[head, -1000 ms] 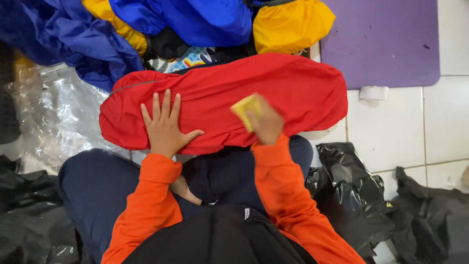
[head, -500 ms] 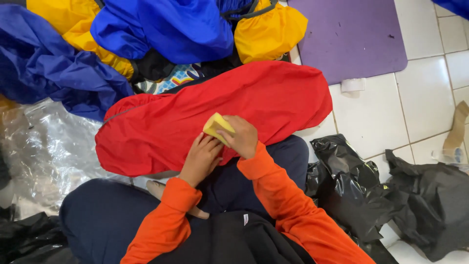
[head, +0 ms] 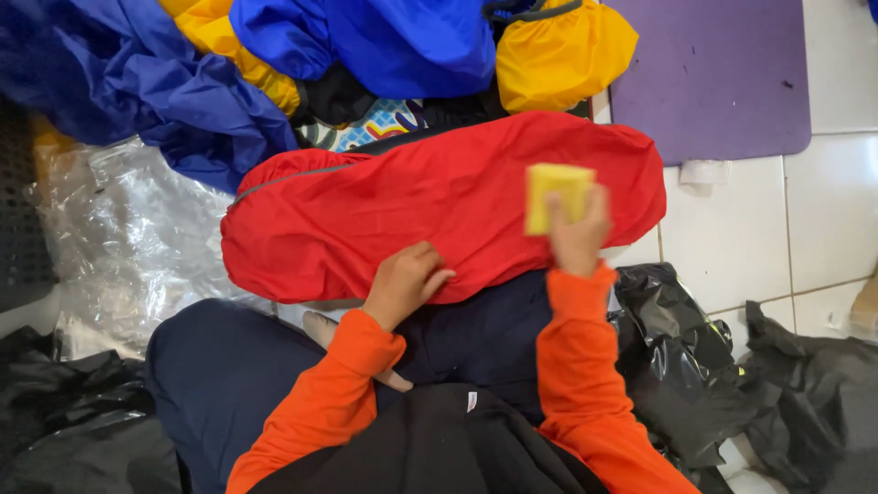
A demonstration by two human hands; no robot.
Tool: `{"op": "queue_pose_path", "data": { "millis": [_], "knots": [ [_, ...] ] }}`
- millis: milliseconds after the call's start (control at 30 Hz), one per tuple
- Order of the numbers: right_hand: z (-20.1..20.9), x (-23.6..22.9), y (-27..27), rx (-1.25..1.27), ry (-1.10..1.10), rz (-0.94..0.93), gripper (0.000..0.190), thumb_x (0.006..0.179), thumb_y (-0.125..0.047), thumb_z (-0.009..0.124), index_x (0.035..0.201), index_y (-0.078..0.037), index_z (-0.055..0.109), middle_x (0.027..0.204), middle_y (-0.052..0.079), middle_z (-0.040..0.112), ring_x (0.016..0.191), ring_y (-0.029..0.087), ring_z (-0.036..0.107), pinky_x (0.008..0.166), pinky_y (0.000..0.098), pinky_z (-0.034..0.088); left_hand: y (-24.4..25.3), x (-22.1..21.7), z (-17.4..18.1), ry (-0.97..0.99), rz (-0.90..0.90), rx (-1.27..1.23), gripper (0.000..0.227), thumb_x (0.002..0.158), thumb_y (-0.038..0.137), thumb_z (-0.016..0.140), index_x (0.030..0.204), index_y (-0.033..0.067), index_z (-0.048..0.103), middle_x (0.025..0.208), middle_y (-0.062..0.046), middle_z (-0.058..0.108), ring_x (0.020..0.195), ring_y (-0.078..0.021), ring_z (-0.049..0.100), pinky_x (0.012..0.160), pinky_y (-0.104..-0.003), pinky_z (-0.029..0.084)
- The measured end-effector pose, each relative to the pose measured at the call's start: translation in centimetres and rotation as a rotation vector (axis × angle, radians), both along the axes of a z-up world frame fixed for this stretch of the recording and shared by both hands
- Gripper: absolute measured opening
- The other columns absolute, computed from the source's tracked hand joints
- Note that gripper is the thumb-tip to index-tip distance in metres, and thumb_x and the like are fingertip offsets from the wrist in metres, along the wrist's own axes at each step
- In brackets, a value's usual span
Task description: The person cleans a red fabric cover with a sponge, folds it, and places it into a plastic bag. Subsequently, they take a black fabric cover and use scissors to trim away excess material or loose threads.
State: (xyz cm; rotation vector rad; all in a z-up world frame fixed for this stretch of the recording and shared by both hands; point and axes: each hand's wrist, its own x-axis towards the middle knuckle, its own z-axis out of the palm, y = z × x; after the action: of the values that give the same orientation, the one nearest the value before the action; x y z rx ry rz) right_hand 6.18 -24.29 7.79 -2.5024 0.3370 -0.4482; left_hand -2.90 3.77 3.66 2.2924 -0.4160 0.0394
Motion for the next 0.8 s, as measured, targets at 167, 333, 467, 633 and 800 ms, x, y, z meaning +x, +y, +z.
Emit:
{"op": "queue_pose_path", "data": {
  "millis": [167, 333, 467, 633, 800],
  "knots": [
    [-2.5, -1.4, 8.9, -0.124, 0.315, 0.522, 0.054, 0.083, -0.060, 0.077, 0.122, -0.024, 0.066, 0.085, 0.015, 0.074, 0.085, 0.039, 0.075, 0.070, 0.0476, 0.059, 3.8, 1.8, 2.0, 0.020, 0.260, 0.265, 0.080, 0.072, 0.048, 0.087, 0.137, 0.0151, 0.054, 0.147, -0.006, 0.045, 0.140, -0.0366, 0.032, 0.109, -0.051, 0.026],
    [-5.3, 5.3, -6.1, -0.394, 0.304, 0.085, 0.047, 0.095, -0.059, 0.072, 0.119, -0.021, 0.063, 0.085, 0.021, 0.072, 0.087, 0.047, 0.073, 0.073, 0.0553, 0.057, 6.9, 1.8, 4.9, 0.287, 0.364, 0.467, 0.134, 0.051, 0.063, 0.090, 0.163, 0.0183, 0.031, 0.173, -0.012, 0.016, 0.156, -0.0474, 0.003, 0.122, -0.069, -0.007],
    [-1.0, 6.2, -13.5, -0.383, -0.145, -0.305, 0.042, 0.090, -0.029, 0.084, 0.118, -0.014, 0.057, 0.098, 0.012, 0.073, 0.085, 0.035, 0.074, 0.074, 0.0439, 0.058, 7.8, 1.8, 2.8, 0.238, 0.424, 0.433, 0.145, 0.040, 0.063, 0.094, 0.163, 0.0183, 0.031, 0.172, -0.015, 0.012, 0.154, -0.0493, 0.002, 0.118, -0.073, -0.002],
    [0.0, 3.7, 2.7, 0.146, -0.190, 0.041, 0.048, 0.090, -0.032, 0.090, 0.122, -0.009, 0.063, 0.102, 0.021, 0.071, 0.098, 0.041, 0.071, 0.080, 0.0475, 0.057, 8.1, 2.2, 3.6, 0.372, 0.401, 0.472, 0.148, 0.042, 0.061, 0.093, 0.165, 0.0204, 0.021, 0.174, -0.011, 0.005, 0.156, -0.0473, -0.005, 0.120, -0.071, -0.010],
    [0.2, -3.8, 20.4, 0.137, 0.283, 0.790, 0.046, 0.084, -0.048, 0.079, 0.114, -0.016, 0.063, 0.084, 0.014, 0.072, 0.083, 0.037, 0.074, 0.069, 0.0443, 0.058, 8.5, 2.3, 1.8, 0.342, 0.449, 0.447, 0.150, 0.044, 0.060, 0.090, 0.166, 0.0134, 0.015, 0.174, -0.011, 0.005, 0.157, -0.0425, 0.001, 0.122, -0.067, -0.004]
  ]
}}
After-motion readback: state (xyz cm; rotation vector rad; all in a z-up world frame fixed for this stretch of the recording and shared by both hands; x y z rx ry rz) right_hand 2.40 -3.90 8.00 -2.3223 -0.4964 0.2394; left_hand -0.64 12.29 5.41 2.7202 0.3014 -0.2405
